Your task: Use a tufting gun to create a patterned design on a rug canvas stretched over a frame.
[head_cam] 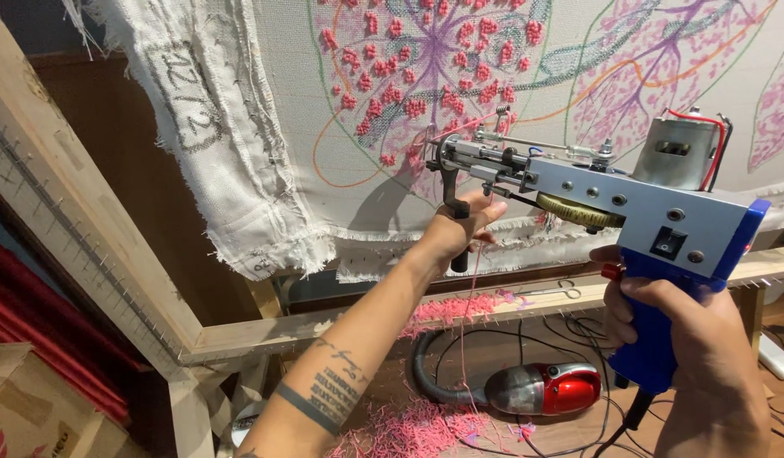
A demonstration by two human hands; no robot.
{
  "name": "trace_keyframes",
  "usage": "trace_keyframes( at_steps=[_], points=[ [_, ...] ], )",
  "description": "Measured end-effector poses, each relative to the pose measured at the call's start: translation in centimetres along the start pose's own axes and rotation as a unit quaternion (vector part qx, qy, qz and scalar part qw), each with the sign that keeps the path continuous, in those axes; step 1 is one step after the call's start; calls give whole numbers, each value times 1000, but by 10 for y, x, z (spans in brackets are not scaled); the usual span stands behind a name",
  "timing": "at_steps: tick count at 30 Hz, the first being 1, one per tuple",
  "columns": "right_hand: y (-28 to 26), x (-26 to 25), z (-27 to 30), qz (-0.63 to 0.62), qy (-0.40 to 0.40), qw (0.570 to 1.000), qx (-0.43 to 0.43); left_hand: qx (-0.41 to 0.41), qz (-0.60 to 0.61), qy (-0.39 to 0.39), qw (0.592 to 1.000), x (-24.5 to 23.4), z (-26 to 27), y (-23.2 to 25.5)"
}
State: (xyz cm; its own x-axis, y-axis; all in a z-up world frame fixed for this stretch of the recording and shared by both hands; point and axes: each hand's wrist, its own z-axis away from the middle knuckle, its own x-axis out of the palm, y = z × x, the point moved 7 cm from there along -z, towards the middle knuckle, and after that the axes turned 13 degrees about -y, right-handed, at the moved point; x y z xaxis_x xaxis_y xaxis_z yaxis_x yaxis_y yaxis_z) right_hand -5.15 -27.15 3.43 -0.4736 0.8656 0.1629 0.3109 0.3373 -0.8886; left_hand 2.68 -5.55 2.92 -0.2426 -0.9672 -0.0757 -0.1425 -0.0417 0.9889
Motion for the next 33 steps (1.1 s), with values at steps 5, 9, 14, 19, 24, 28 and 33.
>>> trace_keyframes(
  at_steps=[5,9,14,19,24,28,33],
  points=[
    [-7,0,4,-2,-15,1000,6,-10,30,-58,998,4,-4,-3],
    [-11,-5,4,-27,-44,998,-34,21,-7,-68,997,4,-12,7],
    [-25,-1,10,-30,-24,997,-70,28,-46,-58,997,9,-8,26],
    [-29,-6,15,-26,-18,996,-85,12,-24,15,1000,-4,2,24],
    [-34,-14,21,11,8,996,-88,96,-51,251,962,-56,37,32],
    [-37,-12,24,2,-13,997,-82,35,-34,326,944,-72,54,39],
    [-39,-15,27,25,10,995,-96,14,5,327,945,-76,44,42]
  ],
)
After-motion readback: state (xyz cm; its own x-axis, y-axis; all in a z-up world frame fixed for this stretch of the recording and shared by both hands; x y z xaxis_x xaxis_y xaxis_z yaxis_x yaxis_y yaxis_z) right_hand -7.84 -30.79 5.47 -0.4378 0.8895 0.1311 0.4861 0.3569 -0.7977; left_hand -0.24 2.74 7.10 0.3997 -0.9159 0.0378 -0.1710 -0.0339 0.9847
